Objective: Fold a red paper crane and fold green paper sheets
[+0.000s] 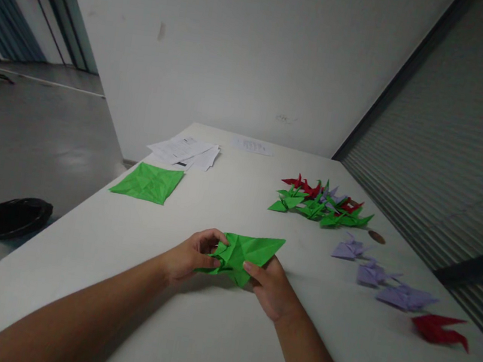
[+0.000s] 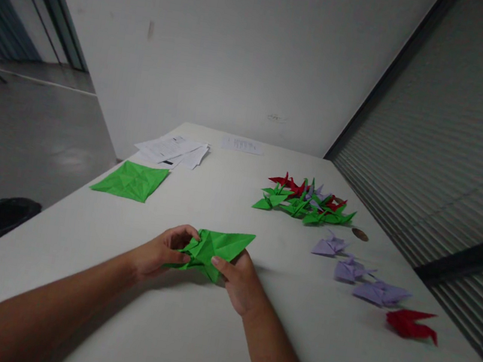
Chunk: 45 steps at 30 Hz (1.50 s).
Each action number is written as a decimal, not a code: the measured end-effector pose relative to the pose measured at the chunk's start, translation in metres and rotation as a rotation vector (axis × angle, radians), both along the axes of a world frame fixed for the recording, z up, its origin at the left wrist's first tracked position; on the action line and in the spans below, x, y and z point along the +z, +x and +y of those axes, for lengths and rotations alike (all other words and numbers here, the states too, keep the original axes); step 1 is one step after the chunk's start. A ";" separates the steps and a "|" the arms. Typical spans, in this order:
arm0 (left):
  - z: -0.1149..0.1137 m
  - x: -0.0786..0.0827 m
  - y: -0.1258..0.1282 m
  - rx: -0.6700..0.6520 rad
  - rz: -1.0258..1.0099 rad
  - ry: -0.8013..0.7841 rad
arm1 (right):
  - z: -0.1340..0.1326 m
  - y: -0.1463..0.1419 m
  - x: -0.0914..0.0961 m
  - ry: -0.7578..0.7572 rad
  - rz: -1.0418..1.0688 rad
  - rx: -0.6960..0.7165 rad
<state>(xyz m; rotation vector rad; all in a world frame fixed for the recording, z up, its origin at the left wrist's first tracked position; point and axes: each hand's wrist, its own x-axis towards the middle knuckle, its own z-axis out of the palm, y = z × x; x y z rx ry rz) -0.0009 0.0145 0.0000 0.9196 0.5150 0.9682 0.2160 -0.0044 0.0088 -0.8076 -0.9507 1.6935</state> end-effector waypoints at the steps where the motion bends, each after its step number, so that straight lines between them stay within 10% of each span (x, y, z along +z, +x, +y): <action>1: 0.000 0.000 0.000 0.000 -0.002 0.005 | 0.000 0.001 0.003 -0.013 0.012 0.009; 15: 0.004 0.008 -0.008 0.150 -0.091 -0.188 | 0.004 0.013 0.010 -0.076 0.040 -0.007; 34: 0.019 0.015 -0.023 0.264 0.010 -0.070 | 0.007 0.015 0.021 -0.163 0.029 -0.161; 45: 0.026 0.013 -0.042 -0.024 0.122 -0.226 | 0.016 0.030 -0.007 -0.199 -0.145 0.067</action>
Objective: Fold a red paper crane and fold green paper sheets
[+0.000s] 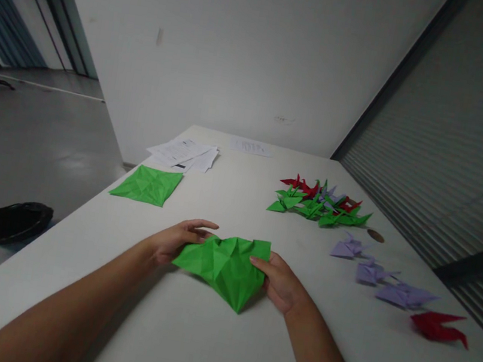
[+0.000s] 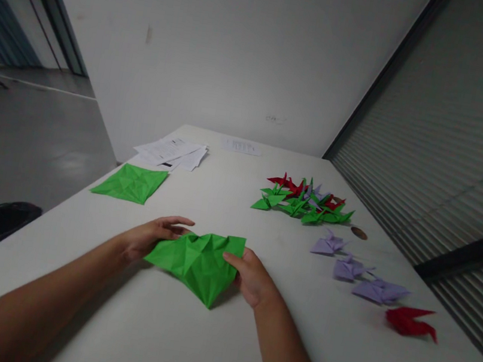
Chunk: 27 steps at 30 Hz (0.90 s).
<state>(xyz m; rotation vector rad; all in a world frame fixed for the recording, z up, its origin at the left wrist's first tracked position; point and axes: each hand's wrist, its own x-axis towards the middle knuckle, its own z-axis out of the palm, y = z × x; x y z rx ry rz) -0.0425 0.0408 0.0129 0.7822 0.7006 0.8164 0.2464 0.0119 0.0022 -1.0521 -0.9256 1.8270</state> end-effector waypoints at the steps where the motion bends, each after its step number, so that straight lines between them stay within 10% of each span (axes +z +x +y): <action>1: 0.000 0.001 -0.001 -0.022 -0.016 -0.017 | 0.001 0.000 -0.001 0.016 0.004 0.003; 10: -0.003 -0.001 0.002 0.071 -0.143 0.129 | -0.002 -0.005 0.017 0.203 0.182 -0.193; 18: -0.008 -0.009 -0.006 -0.220 -0.243 0.151 | -0.002 -0.008 0.010 0.178 0.179 -0.207; 27: -0.011 -0.003 -0.005 -0.162 -0.212 0.230 | -0.002 -0.004 0.004 0.141 0.160 -0.191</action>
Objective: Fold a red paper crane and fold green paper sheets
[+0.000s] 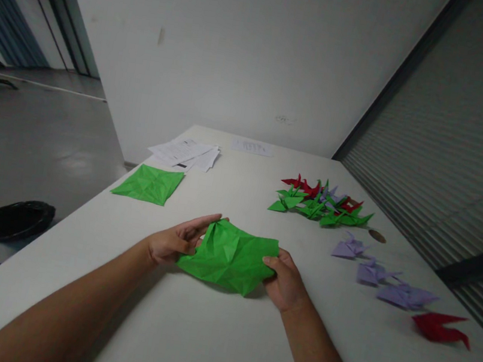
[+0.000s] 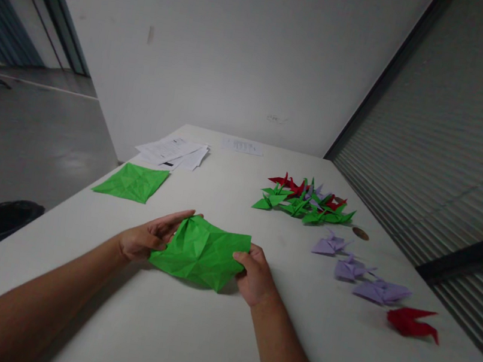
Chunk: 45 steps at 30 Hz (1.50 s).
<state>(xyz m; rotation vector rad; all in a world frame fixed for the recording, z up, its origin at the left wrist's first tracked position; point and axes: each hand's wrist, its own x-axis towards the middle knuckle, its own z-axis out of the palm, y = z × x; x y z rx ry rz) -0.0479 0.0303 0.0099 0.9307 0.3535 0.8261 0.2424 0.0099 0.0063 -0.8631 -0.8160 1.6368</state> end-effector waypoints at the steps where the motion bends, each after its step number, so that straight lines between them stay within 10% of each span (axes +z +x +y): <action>1: -0.001 0.001 0.002 0.001 -0.003 -0.006 | -0.001 -0.001 0.001 -0.012 0.003 0.008; 10: 0.007 -0.009 0.022 0.411 0.137 -0.129 | -0.002 -0.006 0.006 -0.021 -0.094 0.139; 23: 0.010 -0.005 0.021 0.492 0.151 -0.071 | 0.003 -0.001 0.006 -0.028 -0.157 0.122; 29: 0.014 -0.022 0.017 0.728 0.691 0.499 | 0.019 0.006 -0.024 0.124 -0.895 -0.072; 37: -0.014 -0.038 0.040 0.345 0.944 1.209 | 0.013 -0.003 -0.020 0.514 -1.527 -0.344; 41: -0.010 -0.046 0.047 0.285 1.137 1.303 | 0.000 -0.029 -0.034 0.873 -1.521 -0.100; 45: -0.001 -0.041 0.042 0.130 1.394 1.375 | -0.005 -0.040 -0.052 0.886 -1.666 0.137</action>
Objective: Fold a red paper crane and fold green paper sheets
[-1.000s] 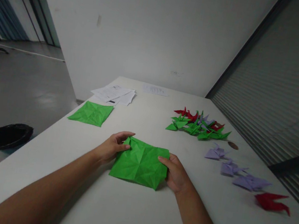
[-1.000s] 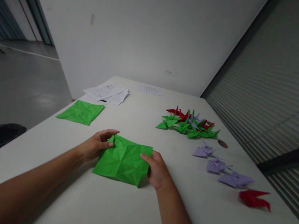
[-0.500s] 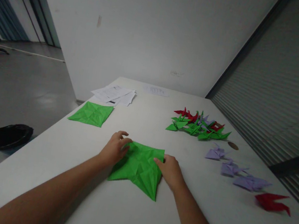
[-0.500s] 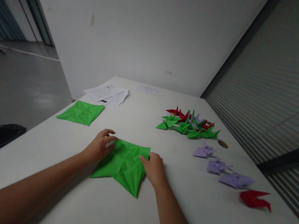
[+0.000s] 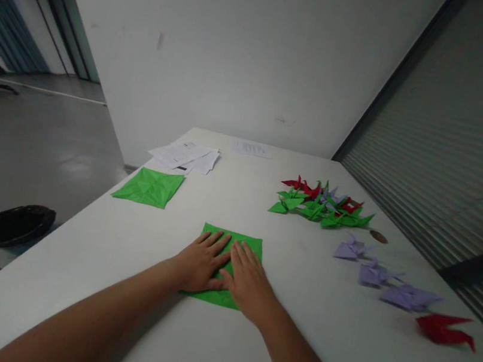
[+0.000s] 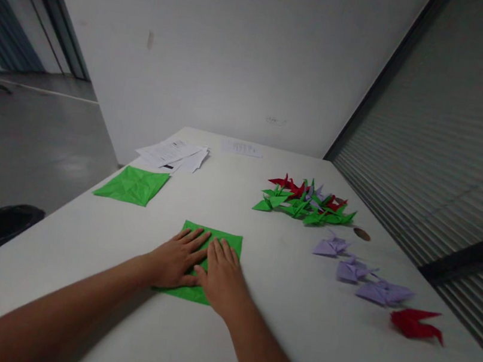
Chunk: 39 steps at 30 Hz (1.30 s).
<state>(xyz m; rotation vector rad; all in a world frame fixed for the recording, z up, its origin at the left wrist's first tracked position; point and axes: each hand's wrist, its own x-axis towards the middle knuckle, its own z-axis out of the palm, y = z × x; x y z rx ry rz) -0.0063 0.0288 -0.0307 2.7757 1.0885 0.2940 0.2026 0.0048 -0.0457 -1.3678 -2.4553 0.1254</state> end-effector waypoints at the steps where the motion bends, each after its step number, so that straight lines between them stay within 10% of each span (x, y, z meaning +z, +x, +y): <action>1: 0.002 0.001 -0.004 0.013 0.044 0.004 | 0.000 0.001 -0.001 -0.013 -0.043 -0.008; 19: 0.021 0.012 -0.041 0.220 0.224 -0.204 | 0.009 0.049 0.014 -0.210 -0.236 -0.197; 28: 0.023 0.015 -0.045 0.357 -0.197 -0.121 | 0.021 0.052 0.023 -0.039 -0.042 -0.352; 39: 0.013 0.003 -0.033 0.361 -0.009 -0.027 | 0.028 0.052 0.015 -0.267 0.384 -0.495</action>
